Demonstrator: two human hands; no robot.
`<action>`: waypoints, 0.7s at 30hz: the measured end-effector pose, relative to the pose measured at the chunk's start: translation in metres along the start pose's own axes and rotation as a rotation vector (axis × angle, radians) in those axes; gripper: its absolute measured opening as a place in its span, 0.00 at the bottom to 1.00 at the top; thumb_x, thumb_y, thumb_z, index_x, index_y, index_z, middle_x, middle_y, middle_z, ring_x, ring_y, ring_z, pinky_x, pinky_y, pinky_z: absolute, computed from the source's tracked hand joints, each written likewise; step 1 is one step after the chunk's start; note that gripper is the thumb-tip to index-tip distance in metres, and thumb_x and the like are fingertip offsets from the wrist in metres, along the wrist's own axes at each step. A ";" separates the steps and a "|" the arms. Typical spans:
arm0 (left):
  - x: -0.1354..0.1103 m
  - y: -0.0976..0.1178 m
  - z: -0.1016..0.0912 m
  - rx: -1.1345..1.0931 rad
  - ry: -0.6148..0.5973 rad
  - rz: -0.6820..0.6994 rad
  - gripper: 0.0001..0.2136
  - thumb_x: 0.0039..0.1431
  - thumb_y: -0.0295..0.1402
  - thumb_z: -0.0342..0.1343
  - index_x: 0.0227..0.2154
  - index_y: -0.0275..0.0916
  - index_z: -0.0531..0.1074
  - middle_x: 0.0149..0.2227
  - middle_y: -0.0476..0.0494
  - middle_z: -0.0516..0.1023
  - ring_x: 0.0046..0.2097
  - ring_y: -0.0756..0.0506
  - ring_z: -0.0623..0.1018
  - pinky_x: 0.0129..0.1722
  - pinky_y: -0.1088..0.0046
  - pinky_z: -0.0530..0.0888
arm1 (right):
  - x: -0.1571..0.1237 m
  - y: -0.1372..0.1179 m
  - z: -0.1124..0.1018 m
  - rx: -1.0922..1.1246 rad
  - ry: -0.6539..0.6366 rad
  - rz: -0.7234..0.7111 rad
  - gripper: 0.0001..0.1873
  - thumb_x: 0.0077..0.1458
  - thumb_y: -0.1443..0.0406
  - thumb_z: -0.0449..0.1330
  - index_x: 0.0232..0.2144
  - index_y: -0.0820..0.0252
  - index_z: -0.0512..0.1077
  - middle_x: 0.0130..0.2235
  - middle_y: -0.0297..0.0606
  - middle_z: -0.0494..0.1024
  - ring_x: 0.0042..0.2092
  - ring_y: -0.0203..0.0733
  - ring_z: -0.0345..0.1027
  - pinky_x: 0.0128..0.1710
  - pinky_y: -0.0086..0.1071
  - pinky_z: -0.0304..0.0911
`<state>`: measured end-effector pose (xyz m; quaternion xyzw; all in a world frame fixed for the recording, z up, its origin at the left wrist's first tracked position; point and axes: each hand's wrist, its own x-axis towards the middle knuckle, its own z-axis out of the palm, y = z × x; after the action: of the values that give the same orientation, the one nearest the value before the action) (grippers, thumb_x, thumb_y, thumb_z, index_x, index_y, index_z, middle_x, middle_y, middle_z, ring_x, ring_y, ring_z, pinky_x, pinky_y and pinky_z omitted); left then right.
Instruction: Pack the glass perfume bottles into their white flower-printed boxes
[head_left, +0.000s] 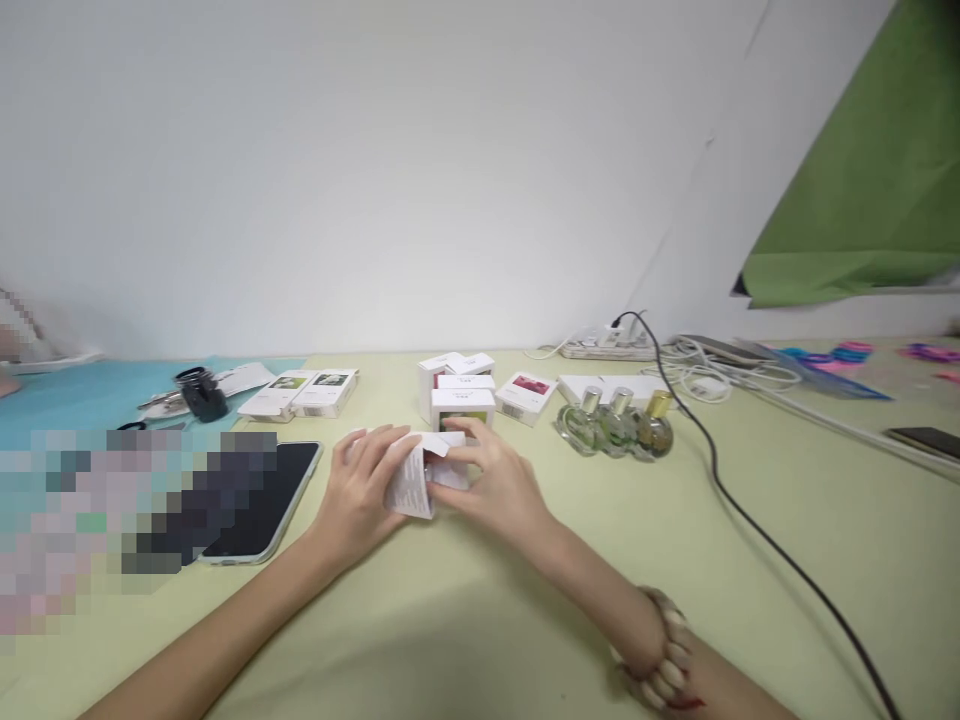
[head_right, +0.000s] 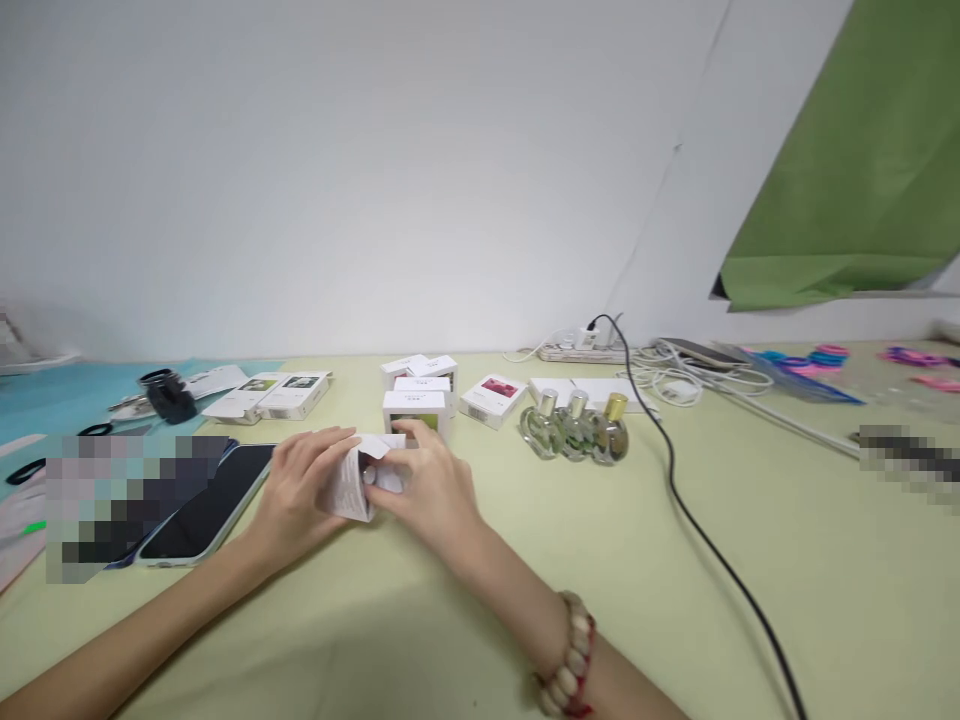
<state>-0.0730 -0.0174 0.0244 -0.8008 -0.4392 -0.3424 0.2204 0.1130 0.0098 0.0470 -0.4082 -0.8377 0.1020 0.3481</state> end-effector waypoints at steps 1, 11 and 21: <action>0.000 0.000 -0.001 0.027 0.010 0.004 0.24 0.51 0.34 0.56 0.52 0.41 0.57 0.51 0.39 0.67 0.53 0.41 0.66 0.53 0.60 0.57 | -0.001 0.001 0.005 0.035 0.026 0.010 0.12 0.45 0.58 0.62 0.36 0.45 0.74 0.49 0.32 0.67 0.46 0.42 0.66 0.38 0.35 0.65; 0.001 0.009 -0.018 0.078 0.111 0.137 0.23 0.52 0.26 0.51 0.52 0.45 0.58 0.51 0.43 0.69 0.57 0.41 0.62 0.55 0.60 0.52 | -0.011 0.002 0.030 0.139 0.197 -0.209 0.05 0.46 0.65 0.61 0.29 0.54 0.74 0.55 0.33 0.61 0.44 0.37 0.66 0.37 0.27 0.64; -0.004 0.017 -0.011 -0.035 0.024 0.006 0.26 0.50 0.32 0.53 0.53 0.42 0.56 0.51 0.40 0.67 0.52 0.41 0.67 0.49 0.63 0.59 | -0.010 0.005 0.033 0.159 0.149 -0.262 0.03 0.45 0.68 0.58 0.28 0.58 0.70 0.52 0.37 0.61 0.44 0.35 0.64 0.36 0.25 0.64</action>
<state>-0.0641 -0.0352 0.0282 -0.8018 -0.4279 -0.3589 0.2127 0.0981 0.0089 0.0154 -0.2733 -0.8448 0.0913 0.4510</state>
